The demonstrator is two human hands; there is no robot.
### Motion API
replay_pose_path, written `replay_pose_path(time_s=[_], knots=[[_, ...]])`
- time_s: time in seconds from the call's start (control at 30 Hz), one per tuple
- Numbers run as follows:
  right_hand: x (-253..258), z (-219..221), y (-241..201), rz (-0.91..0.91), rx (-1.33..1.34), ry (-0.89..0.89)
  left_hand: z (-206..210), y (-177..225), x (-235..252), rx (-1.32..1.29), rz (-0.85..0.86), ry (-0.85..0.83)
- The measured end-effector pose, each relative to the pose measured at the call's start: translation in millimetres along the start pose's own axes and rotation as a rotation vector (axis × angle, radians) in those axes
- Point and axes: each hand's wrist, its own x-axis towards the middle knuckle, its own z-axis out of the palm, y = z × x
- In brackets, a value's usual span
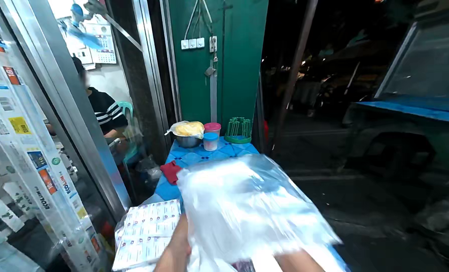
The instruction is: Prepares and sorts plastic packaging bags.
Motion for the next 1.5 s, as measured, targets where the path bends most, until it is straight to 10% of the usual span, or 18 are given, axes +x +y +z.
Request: replay_pose_path(time_s=[0.17, 0.43, 0.6, 0.97, 1.5], knots=[[12, 22, 86, 0.211, -0.076, 0.092, -6, -64, 24, 0.323, 0.055, 0.050], [-19, 11, 44, 0.353, 0.408, 0.076, -13, -47, -3, 0.473, -0.044, 0.008], [-8, 4, 96, 0.026, 0.069, -0.040, -17, -49, 16, 0.901, -0.088, -0.132], [-1, 12, 75, -0.252, -0.847, 0.034, -5, -36, 42, 0.903, 0.008, 0.006], [38, 15, 84, 0.012, -0.665, -0.198, -2, -31, 57, 1.067, -0.044, -0.083]])
